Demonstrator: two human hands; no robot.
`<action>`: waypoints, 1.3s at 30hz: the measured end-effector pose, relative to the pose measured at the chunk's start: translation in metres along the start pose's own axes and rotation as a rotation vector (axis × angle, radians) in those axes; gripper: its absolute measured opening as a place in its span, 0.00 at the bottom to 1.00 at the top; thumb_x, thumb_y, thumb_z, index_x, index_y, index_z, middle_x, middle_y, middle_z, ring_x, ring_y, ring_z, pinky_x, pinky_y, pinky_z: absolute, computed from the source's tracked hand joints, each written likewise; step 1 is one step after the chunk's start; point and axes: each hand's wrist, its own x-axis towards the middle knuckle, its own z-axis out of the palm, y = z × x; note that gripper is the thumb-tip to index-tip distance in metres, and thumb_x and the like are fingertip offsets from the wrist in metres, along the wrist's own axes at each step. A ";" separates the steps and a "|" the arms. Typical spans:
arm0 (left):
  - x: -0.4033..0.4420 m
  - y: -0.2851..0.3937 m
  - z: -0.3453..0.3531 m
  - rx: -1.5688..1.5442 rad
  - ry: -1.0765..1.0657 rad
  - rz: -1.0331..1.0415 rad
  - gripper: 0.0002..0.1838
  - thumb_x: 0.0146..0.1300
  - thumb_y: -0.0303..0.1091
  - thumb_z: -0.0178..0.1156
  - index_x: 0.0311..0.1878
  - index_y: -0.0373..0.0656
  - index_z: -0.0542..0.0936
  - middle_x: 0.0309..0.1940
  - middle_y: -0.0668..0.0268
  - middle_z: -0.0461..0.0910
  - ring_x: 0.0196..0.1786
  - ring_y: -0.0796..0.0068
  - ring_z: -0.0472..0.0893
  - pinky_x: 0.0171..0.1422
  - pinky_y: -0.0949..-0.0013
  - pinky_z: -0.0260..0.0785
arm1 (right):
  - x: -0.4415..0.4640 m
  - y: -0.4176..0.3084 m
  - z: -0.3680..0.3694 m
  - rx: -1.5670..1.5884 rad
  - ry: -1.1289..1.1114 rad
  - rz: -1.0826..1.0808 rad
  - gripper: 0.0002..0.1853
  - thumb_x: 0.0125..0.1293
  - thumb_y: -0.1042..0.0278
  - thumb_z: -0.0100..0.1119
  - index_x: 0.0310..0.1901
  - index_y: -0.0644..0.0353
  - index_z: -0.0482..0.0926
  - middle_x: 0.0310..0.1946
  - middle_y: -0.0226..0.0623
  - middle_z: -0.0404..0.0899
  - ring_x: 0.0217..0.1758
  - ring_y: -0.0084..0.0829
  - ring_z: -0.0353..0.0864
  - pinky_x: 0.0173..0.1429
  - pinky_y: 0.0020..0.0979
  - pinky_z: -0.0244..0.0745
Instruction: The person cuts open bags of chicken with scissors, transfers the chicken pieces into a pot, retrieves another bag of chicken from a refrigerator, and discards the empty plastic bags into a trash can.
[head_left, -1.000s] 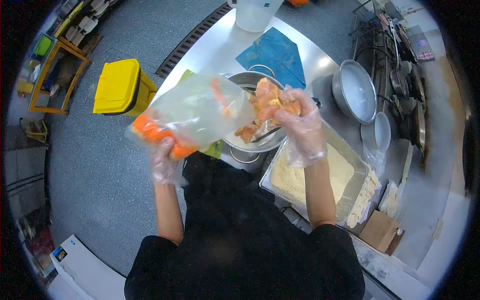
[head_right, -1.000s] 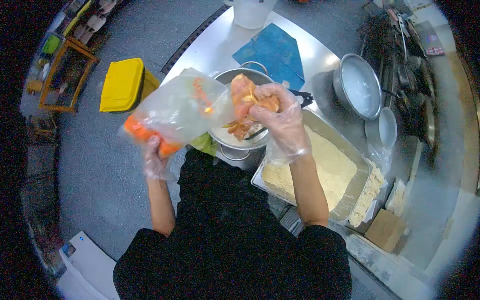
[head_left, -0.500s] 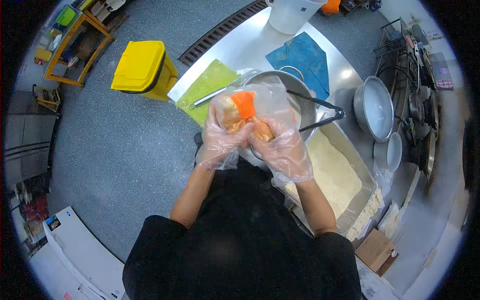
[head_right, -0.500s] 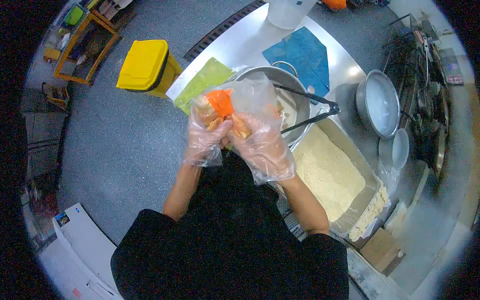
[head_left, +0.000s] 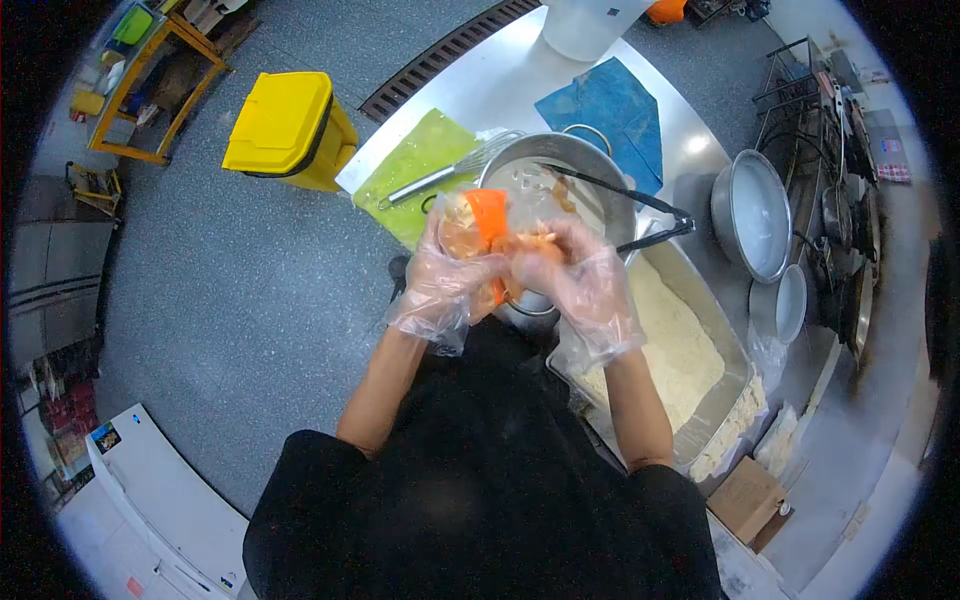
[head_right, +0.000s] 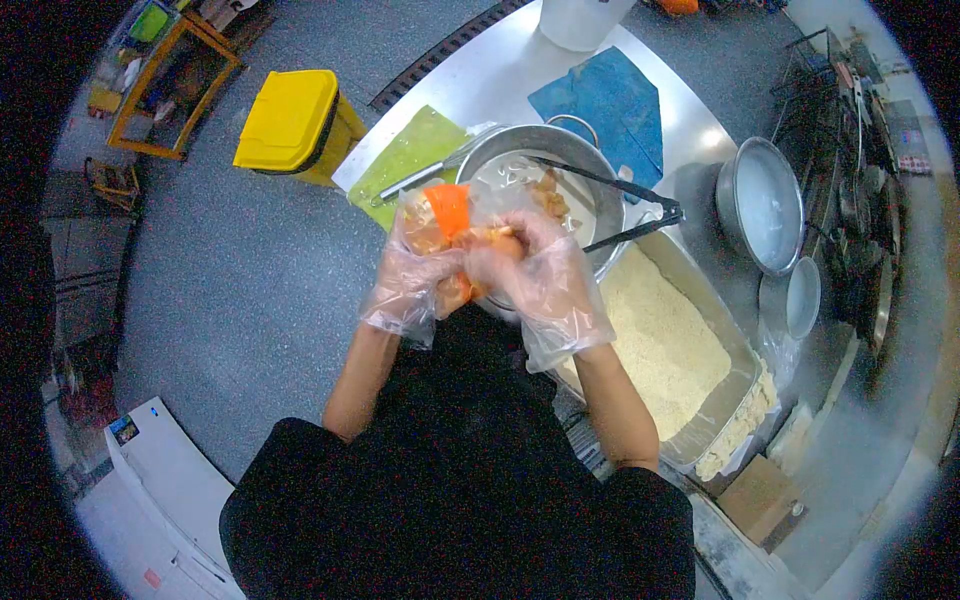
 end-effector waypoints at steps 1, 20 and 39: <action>-0.001 -0.003 -0.003 0.099 0.006 0.016 0.42 0.48 0.17 0.73 0.66 0.41 0.63 0.60 0.59 0.74 0.61 0.66 0.76 0.64 0.61 0.72 | 0.000 0.002 -0.004 -0.065 0.015 0.006 0.18 0.54 0.69 0.70 0.46 0.63 0.78 0.45 0.39 0.81 0.48 0.30 0.80 0.53 0.32 0.74; -0.002 -0.015 -0.095 -0.801 0.178 0.193 0.29 0.60 0.39 0.59 0.64 0.40 0.68 0.53 0.56 0.77 0.51 0.63 0.80 0.54 0.58 0.78 | 0.014 0.002 -0.071 0.286 0.342 0.304 0.21 0.72 0.50 0.53 0.48 0.64 0.79 0.31 0.36 0.83 0.31 0.23 0.82 0.25 0.20 0.68; -0.004 -0.010 -0.100 -0.819 0.124 0.215 0.33 0.61 0.33 0.57 0.70 0.39 0.62 0.66 0.55 0.69 0.67 0.56 0.71 0.72 0.48 0.63 | 0.015 0.023 -0.070 -0.396 0.318 0.143 0.14 0.56 0.68 0.70 0.41 0.65 0.80 0.32 0.34 0.83 0.35 0.22 0.81 0.41 0.26 0.76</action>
